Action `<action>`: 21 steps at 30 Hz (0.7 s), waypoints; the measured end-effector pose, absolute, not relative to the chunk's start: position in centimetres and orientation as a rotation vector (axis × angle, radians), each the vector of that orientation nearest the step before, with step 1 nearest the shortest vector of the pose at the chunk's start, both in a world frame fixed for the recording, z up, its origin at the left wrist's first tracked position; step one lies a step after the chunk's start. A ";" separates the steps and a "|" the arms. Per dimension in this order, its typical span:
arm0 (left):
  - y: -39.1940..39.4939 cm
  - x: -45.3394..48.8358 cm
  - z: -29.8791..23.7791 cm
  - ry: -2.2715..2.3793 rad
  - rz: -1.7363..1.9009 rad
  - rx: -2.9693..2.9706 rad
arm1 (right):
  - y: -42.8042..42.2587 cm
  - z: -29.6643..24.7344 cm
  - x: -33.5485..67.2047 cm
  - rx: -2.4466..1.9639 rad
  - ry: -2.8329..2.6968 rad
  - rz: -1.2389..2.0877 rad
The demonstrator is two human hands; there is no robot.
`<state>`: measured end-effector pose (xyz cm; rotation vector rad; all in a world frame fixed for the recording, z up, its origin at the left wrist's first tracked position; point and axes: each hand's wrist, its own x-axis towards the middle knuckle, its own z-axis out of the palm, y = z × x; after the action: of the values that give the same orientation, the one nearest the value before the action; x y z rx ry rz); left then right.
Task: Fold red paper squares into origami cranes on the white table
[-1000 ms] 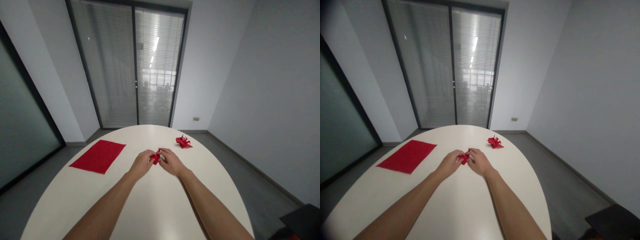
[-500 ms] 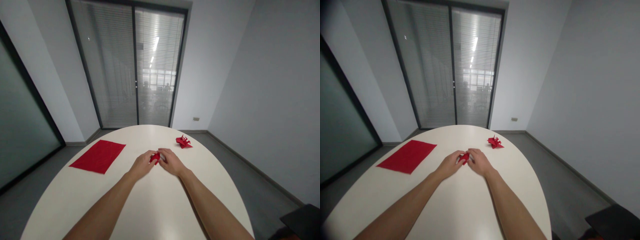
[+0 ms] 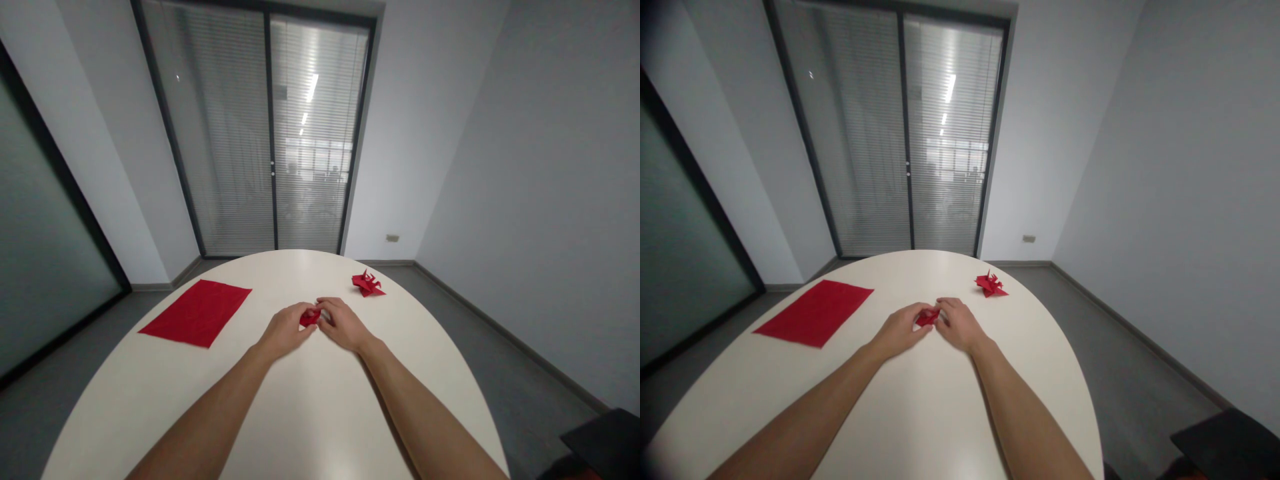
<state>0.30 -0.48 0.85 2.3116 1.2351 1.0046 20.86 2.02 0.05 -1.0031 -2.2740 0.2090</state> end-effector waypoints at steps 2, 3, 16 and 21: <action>-0.4 0.3 0.8 1.230 0.998 2.340 | 2.0 0.1 20.8 -1.004 -2.277 0.207; -0.4 0.3 0.7 1.240 0.991 2.354 | 2.0 0.2 20.8 -1.002 -2.279 0.207; 0.2 0.1 0.0 1.442 0.968 2.391 | 1.8 1.1 20.9 -0.969 -2.255 0.192; 0.3 0.0 0.2 1.497 0.981 2.368 | 1.6 2.0 20.8 -0.989 -2.280 0.077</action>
<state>0.05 0.29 0.25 2.3679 1.4974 0.9807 20.79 1.56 1.98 -0.9889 -2.2801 0.0774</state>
